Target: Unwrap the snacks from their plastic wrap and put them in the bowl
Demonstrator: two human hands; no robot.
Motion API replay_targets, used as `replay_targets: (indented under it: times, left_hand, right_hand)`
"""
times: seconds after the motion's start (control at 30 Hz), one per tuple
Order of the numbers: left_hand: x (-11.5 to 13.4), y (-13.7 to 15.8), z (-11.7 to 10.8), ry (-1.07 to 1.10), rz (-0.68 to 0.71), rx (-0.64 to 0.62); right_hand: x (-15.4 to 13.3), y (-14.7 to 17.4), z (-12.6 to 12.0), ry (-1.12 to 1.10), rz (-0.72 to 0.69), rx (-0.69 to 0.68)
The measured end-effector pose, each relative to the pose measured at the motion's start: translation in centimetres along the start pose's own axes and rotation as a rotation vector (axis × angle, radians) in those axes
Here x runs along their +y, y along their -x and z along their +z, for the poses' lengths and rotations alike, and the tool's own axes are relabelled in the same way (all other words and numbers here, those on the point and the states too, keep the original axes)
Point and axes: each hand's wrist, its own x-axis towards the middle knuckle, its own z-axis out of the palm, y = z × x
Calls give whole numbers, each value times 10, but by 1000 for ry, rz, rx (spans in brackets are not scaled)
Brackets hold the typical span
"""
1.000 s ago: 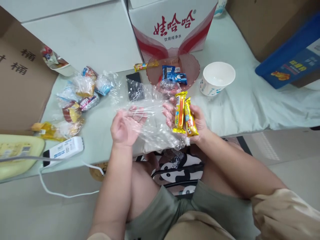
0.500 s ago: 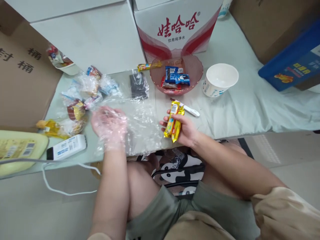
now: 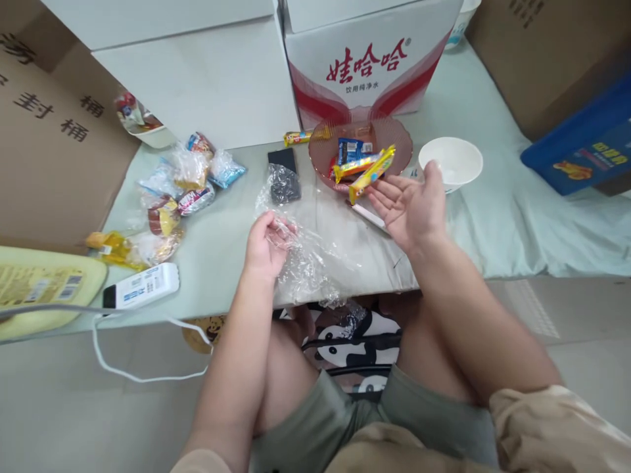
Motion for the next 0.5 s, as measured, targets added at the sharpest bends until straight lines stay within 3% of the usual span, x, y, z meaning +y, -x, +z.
replay_targets:
  times: [0.17,0.3,0.5]
  left_hand:
    - [2,4,7,-86,3,-51]
    - [2,10,14,-95,-33,-60]
    - [1,21,13,-56,-63,-209]
  right_hand:
    - [17,6,-11,-1,-70,-62]
    - [20,17,3,62,-109,24]
    - [42,41,5,416,-107,-126]
